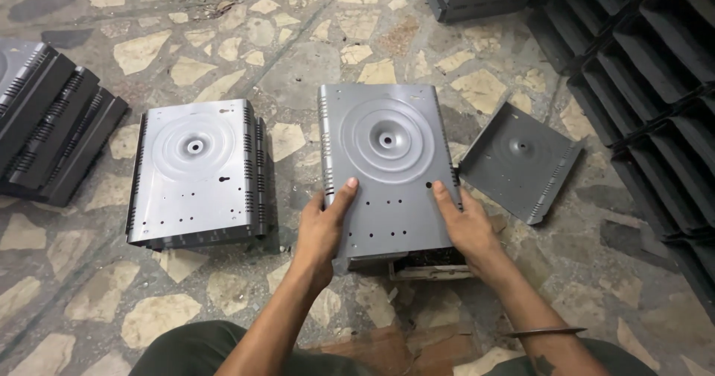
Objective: The person sits on the floor and hammers nails into stamped metal panels placed over a metal block, drawing nails one at a time from a box. They press panels onto the block, hammer nails along the edges, and stack finished panels onto a large pile of completed parts.
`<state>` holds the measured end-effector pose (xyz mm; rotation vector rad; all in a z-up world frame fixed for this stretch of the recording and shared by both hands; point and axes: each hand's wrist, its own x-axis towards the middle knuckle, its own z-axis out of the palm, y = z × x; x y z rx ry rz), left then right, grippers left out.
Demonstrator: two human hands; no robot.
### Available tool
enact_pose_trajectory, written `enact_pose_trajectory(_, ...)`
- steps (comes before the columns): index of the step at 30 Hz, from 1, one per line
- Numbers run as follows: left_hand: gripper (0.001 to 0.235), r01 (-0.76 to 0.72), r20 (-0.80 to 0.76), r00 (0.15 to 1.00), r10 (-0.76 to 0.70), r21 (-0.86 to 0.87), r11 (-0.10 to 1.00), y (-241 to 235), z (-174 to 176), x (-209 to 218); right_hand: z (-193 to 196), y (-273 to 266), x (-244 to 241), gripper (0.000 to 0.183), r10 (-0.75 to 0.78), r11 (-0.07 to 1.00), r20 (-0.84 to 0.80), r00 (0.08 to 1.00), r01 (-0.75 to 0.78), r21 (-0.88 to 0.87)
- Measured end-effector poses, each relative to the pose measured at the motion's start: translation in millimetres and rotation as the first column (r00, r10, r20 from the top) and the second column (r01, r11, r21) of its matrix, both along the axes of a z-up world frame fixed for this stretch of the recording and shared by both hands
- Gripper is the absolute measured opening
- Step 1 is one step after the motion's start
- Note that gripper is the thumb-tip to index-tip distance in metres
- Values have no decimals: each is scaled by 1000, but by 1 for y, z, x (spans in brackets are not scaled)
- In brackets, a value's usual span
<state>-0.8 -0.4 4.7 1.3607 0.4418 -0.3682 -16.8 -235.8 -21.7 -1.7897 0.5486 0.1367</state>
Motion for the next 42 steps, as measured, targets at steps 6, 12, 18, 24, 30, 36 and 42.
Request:
enact_pose_trajectory(6,117,-1,-27,1000,2,29,1000,2,1,0,2,3,-1,69,6,1000,-36,999,-5,26)
enact_pose_trajectory(12,122,12,-41,999,-10,51,999,1,-3,0,2,0,0,70,13,1000,-59,998,-13,3)
enact_pose_trajectory(18,115,1,-25,1000,0,40,999,0,1,-1,-1,-1,2,70,12,998,-27,1000,-14,-62)
enact_pose_trajectory(24,95,21,-17,1000,-21,-6,1000,3,3,0,5,2,0,66,11,1000,10,1000,-11,-8)
enact_pose_trajectory(30,91,21,-25,999,-21,12,1000,4,3,0,13,6,-2,67,14,996,-8,1000,-15,-84)
enact_pose_trajectory(36,92,19,-28,999,-19,0,1000,3,0,2,14,6,-2,68,11,999,-17,1000,-12,-42)
enact_pose_trajectory(42,93,21,-31,999,-21,5,1000,3,1,1,17,7,-2,65,25,1000,-23,999,-24,7)
